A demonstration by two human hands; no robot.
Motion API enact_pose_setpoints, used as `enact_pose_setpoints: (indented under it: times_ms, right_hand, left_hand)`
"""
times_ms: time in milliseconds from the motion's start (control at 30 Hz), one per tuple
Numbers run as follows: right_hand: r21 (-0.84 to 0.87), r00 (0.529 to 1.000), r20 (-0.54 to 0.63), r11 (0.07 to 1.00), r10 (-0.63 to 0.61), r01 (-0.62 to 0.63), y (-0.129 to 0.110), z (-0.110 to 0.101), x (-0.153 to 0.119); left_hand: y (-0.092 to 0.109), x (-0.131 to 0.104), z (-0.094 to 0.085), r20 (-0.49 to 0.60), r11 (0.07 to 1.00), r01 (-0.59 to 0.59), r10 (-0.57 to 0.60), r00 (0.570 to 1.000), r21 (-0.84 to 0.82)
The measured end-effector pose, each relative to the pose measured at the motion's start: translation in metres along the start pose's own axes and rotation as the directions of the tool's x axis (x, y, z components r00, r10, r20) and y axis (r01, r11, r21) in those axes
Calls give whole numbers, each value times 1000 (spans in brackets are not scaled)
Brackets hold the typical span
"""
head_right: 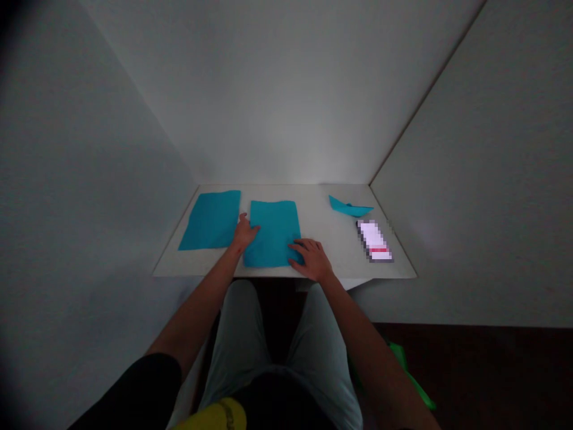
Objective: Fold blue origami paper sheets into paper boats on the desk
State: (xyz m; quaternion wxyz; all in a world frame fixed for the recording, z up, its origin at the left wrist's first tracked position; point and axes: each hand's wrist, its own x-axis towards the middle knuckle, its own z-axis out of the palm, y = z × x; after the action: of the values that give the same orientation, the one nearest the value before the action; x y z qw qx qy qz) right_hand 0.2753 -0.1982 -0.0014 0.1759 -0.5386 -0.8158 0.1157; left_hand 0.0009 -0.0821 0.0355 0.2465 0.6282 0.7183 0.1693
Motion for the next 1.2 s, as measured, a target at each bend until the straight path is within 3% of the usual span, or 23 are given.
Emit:
enact_pose_setpoints:
  times_ms: [100, 200, 333, 400, 467, 567, 700, 833, 1100, 1200]
  right_hand:
    - [22, 997, -73, 999, 34, -33, 1, 3, 0]
    - [22, 994, -104, 999, 46, -44, 4, 9, -1]
    - [4, 995, -93, 1000, 21, -21, 9, 15, -1]
    - [-2, 996, -88, 1000, 17, -18, 11, 17, -1]
    - [-11, 997, -79, 1000, 17, -18, 12, 19, -1]
    - [-27, 997, -74, 999, 16, -18, 14, 20, -1]
    - [-38, 997, -78, 999, 5, -8, 15, 20, -3]
    - [-4, 997, -77, 1000, -1, 0, 15, 19, -3]
    - [52, 994, -105, 998, 31, -26, 10, 21, -5]
    - [10, 988, -131, 996, 84, -83, 19, 8, 2]
  left_hand:
    - [-18, 7, -24, -40, 998, -13, 10, 999, -56]
    - [-49, 27, -65, -130, 997, 25, -35, 991, -77]
    - [-101, 55, -122, -185, 989, 135, -121, 975, 64]
    - [-121, 60, -140, -215, 975, 168, -135, 967, 143]
    - [-131, 59, -145, -261, 965, 182, -129, 957, 189]
    - [-125, 55, -127, -295, 961, 110, -32, 955, 253]
    - [-100, 50, -74, -148, 937, -131, 187, 971, 324]
    - [-93, 40, -35, -59, 925, -106, 136, 989, 364]
    - [-139, 10, -34, -24, 871, -236, 273, 962, 431]
    - [-149, 4, -33, -21, 860, -269, 308, 951, 434]
